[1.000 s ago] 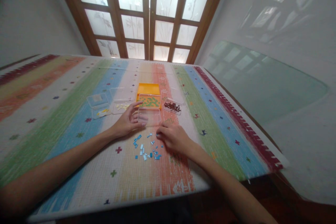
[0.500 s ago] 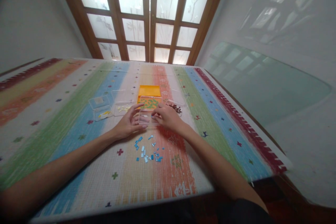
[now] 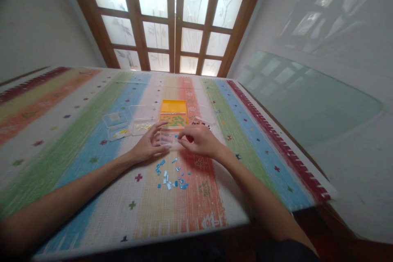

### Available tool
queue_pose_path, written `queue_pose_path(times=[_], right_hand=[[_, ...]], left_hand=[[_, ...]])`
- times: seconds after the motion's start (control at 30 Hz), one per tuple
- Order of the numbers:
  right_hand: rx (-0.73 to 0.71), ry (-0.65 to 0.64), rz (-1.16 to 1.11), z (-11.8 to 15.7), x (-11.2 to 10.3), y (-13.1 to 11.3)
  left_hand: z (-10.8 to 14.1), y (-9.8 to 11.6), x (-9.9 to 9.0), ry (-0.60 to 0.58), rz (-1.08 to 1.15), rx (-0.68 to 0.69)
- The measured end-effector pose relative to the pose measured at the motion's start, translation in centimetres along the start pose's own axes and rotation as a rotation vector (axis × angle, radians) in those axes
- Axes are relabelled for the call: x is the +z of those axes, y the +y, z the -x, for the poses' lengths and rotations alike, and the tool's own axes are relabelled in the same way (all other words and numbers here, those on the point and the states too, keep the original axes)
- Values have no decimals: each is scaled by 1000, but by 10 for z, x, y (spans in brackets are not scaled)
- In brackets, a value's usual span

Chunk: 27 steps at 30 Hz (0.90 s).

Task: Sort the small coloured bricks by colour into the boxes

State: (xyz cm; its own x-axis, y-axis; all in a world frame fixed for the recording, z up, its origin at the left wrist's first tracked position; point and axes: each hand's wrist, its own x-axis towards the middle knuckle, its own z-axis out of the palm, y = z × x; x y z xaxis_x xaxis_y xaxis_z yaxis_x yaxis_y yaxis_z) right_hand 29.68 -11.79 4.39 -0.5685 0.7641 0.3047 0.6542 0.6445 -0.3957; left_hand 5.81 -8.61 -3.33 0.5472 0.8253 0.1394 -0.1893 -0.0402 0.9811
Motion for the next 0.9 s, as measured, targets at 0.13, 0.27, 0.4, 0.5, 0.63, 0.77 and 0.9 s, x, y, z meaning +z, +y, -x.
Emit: queue_pose_path(times=[0.13, 0.27, 0.4, 0.5, 0.63, 0.77, 0.9], right_hand=[[-72, -224, 6, 10, 5, -9], [-5, -358, 52, 14, 20, -9], [28, -348, 54, 14, 30, -8], [38, -325, 85, 14, 33, -8], [47, -351, 118, 15, 34, -9], [64, -371, 125, 16, 35, -10], [101, -374, 96, 16, 36, -12]], left_hand=[[0, -1, -1, 6, -13, 10], [-1, 0, -1, 18, -30, 13], [-1, 1, 0, 35, -24, -7], [0, 2, 1, 42, -21, -11], [1, 2, 1, 30, -27, -9], [0, 3, 1, 37, -29, -13], [0, 5, 3, 47, -30, -23]])
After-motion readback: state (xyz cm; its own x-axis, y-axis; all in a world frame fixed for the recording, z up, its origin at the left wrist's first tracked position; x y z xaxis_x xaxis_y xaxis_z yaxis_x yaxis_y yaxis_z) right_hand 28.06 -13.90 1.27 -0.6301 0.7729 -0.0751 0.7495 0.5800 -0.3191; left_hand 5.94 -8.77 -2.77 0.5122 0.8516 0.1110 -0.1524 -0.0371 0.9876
